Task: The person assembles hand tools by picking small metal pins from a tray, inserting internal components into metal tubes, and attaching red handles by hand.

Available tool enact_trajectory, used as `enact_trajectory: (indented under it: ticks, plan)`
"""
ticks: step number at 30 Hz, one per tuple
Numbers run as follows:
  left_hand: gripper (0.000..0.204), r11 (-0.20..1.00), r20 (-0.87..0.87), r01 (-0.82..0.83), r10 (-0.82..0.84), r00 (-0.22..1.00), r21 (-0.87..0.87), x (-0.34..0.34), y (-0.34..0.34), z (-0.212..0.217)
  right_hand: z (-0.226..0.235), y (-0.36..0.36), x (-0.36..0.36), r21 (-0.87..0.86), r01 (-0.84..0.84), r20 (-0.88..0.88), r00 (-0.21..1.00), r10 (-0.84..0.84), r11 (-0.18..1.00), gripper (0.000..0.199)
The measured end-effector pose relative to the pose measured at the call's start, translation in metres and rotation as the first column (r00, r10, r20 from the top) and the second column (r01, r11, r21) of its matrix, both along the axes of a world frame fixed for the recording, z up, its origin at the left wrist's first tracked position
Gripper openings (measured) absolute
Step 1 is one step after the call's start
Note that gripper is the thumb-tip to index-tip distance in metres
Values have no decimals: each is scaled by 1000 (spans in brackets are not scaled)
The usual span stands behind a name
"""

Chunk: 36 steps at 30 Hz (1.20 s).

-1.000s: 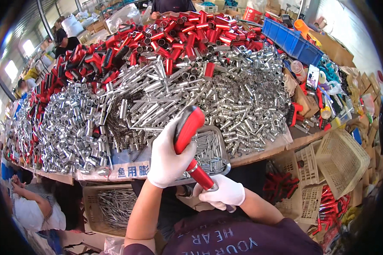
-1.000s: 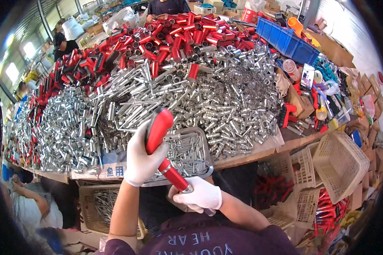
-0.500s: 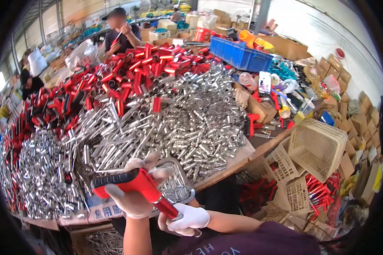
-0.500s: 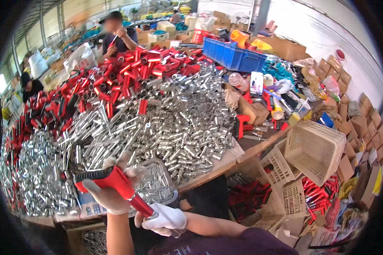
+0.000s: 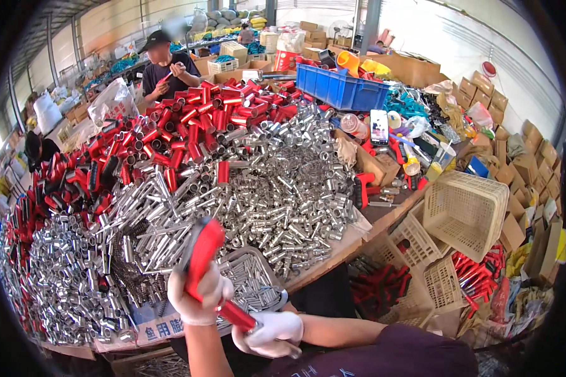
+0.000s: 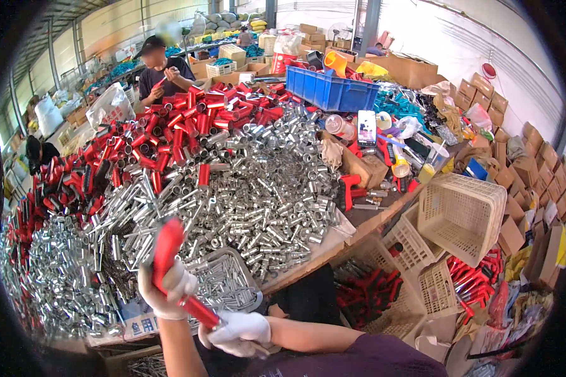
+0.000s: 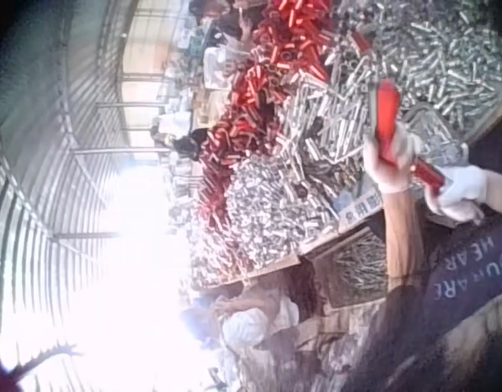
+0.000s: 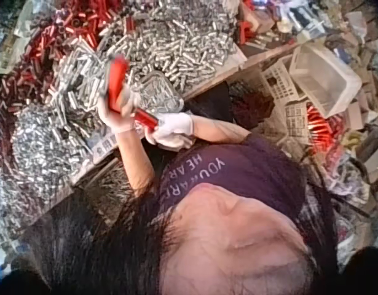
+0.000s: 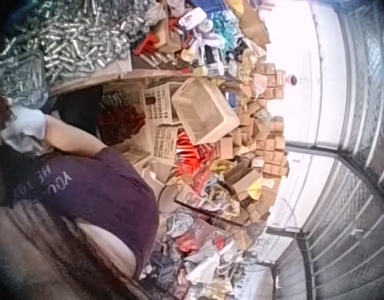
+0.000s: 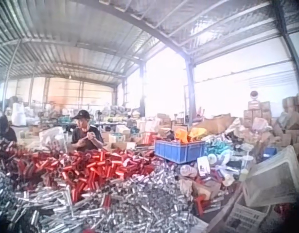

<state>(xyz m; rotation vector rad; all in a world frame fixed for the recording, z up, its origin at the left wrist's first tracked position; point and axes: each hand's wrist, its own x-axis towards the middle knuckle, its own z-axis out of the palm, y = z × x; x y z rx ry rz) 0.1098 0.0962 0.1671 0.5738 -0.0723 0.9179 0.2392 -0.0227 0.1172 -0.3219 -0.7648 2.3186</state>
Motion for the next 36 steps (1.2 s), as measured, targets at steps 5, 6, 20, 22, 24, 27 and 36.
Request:
enact_trajectory:
  ticks: [5, 6, 20, 22, 24, 27, 36]
  plan:
    - [69, 842, -601, -440, 534, 594, 313, 16, -24, 33, -18, 6, -20, 674, 382, 388, 546, -743, 633, 21]
    - [69, 844, -604, -437, 531, 594, 312, 10, -19, 27, -5, 2, -20, 671, 385, 389, 545, -743, 634, 21]
    - [55, 947, -533, -321, 281, 798, 18, 16, -10, 17, 6, 4, -1, 225, 63, 231, 966, -116, 972, 30]
    - [56, 785, -500, -478, 620, 604, 396, 22, -21, 22, -16, 13, -15, 756, 362, 501, 218, -838, 546, 37]
    - [68, 956, -346, -167, 246, 905, 242, 4, -4, 5, -25, 6, -10, 316, 112, 652, 696, -301, 942, 38]
    - [59, 998, -225, -58, 49, 973, -38, 16, 6, -4, 5, -3, -1, 35, -14, 81, 997, 11, 999, 36]
    - [46, 978, -476, -194, 134, 869, -80, 34, 4, 15, 2, -5, 0, 47, 206, 78, 975, -210, 977, 34]
